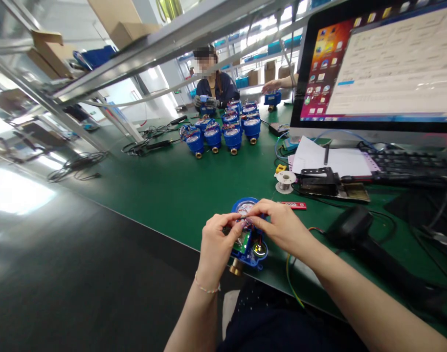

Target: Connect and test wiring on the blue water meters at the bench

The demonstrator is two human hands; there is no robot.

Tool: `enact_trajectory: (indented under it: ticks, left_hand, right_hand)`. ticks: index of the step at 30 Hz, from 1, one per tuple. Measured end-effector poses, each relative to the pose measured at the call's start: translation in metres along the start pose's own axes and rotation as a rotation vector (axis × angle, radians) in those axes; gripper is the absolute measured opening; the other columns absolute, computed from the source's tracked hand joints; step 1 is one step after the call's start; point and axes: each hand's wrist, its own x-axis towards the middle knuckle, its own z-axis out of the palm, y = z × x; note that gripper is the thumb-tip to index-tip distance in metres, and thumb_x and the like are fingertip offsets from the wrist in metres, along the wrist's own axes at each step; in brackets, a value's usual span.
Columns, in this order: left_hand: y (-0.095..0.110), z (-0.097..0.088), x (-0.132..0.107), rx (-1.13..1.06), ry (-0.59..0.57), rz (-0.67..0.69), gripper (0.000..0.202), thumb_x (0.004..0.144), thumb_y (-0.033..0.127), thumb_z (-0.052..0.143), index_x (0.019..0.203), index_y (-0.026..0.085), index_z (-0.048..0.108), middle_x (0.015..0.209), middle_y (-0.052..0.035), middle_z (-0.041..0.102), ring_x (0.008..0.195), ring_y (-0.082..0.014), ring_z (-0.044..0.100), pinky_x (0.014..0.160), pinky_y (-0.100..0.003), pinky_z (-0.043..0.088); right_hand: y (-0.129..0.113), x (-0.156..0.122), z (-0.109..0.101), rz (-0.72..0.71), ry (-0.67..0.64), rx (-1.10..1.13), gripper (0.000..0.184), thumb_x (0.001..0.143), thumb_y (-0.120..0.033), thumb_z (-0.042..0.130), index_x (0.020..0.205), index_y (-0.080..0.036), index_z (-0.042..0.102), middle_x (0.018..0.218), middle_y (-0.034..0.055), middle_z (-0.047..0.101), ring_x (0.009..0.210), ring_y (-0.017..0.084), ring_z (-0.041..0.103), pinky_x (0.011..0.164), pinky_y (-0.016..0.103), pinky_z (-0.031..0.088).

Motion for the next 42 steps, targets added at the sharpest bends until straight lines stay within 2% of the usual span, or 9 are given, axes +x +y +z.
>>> enact_trajectory:
  ticks: [5,7,11,15,18,26,31,35,42]
  left_hand:
    - [-0.001,-0.003,0.003,0.051,0.019,0.032,0.006,0.079,0.018,0.063,0.076,0.022,0.066,0.073,0.0018,0.062,0.076,-0.0168,0.055,0.075,-0.031,0.039]
    - [0.001,-0.003,0.003,0.012,0.021,0.039,0.007,0.079,0.016,0.063,0.079,0.022,0.066,0.077,0.0016,0.062,0.079,-0.0165,0.056,0.077,-0.030,0.040]
    - [0.004,0.001,0.002,-0.111,0.050,0.014,0.018,0.079,0.016,0.063,0.094,0.025,0.062,0.084,0.0017,0.063,0.085,-0.0163,0.058,0.081,-0.030,0.042]
    - [0.004,0.003,0.002,-0.126,0.036,-0.024,0.022,0.079,0.018,0.063,0.099,0.024,0.060,0.079,0.0022,0.064,0.085,-0.0175,0.059,0.087,-0.033,0.042]
    - [0.004,0.002,0.001,-0.077,0.030,-0.005,0.021,0.079,0.019,0.062,0.099,0.024,0.060,0.075,0.0027,0.065,0.085,-0.0188,0.059,0.093,-0.038,0.038]
    - [0.001,0.003,-0.001,-0.049,0.135,0.006,0.018,0.079,0.021,0.061,0.096,0.023,0.060,0.076,0.0014,0.064,0.084,-0.0189,0.059,0.094,-0.040,0.039]
    - [0.001,0.006,-0.002,-0.012,0.204,0.046,0.014,0.078,0.019,0.060,0.092,0.023,0.062,0.075,0.0025,0.062,0.075,-0.0158,0.058,0.100,-0.043,0.035]
    - [-0.001,0.008,-0.002,0.048,0.227,0.105,0.009,0.080,0.019,0.060,0.088,0.022,0.064,0.076,0.0024,0.063,0.076,-0.0147,0.058,0.103,-0.044,0.033]
    - [-0.006,0.009,-0.003,0.072,0.231,0.133,0.003,0.079,0.025,0.063,0.078,0.023,0.065,0.074,0.0031,0.065,0.071,-0.0146,0.059,0.104,-0.047,0.031]
  right_hand:
    - [0.003,-0.003,0.000,0.048,0.031,0.087,0.010,0.079,-0.016,0.056,0.076,-0.019,0.066,0.076,-0.0005,0.066,0.074,0.013,0.059,0.072,0.026,0.043]
    - [0.006,-0.004,0.002,0.041,0.034,0.155,0.010,0.081,-0.019,0.054,0.076,-0.018,0.063,0.075,-0.0005,0.064,0.072,0.013,0.057,0.071,0.025,0.043]
    - [0.008,-0.005,0.005,0.008,-0.037,0.296,0.014,0.080,-0.028,0.057,0.089,-0.018,0.062,0.082,-0.0002,0.064,0.076,0.013,0.057,0.071,0.025,0.043]
    - [0.012,-0.005,0.003,0.051,-0.023,0.263,0.011,0.080,-0.026,0.055,0.077,-0.017,0.062,0.075,-0.0005,0.063,0.073,0.013,0.056,0.070,0.025,0.041]
    - [0.016,-0.007,0.001,0.075,-0.025,0.266,0.012,0.081,-0.026,0.053,0.075,-0.017,0.058,0.074,-0.0006,0.060,0.070,0.013,0.053,0.066,0.025,0.040]
    - [0.017,-0.010,0.002,0.032,-0.008,0.034,0.010,0.083,-0.016,0.047,0.074,-0.018,0.052,0.072,-0.0007,0.057,0.067,0.012,0.051,0.065,0.026,0.038]
    - [0.017,-0.009,0.002,0.011,-0.008,-0.013,0.012,0.081,-0.012,0.050,0.071,-0.017,0.051,0.072,-0.0001,0.055,0.068,0.012,0.050,0.065,0.025,0.037]
    - [0.017,-0.010,0.001,-0.004,-0.016,0.046,0.010,0.082,-0.015,0.050,0.073,-0.017,0.053,0.073,-0.0009,0.056,0.067,0.012,0.050,0.064,0.025,0.037]
    - [0.016,-0.010,0.004,0.053,-0.109,0.276,0.012,0.085,-0.026,0.049,0.078,-0.017,0.054,0.074,-0.0014,0.056,0.069,0.012,0.049,0.064,0.025,0.039]
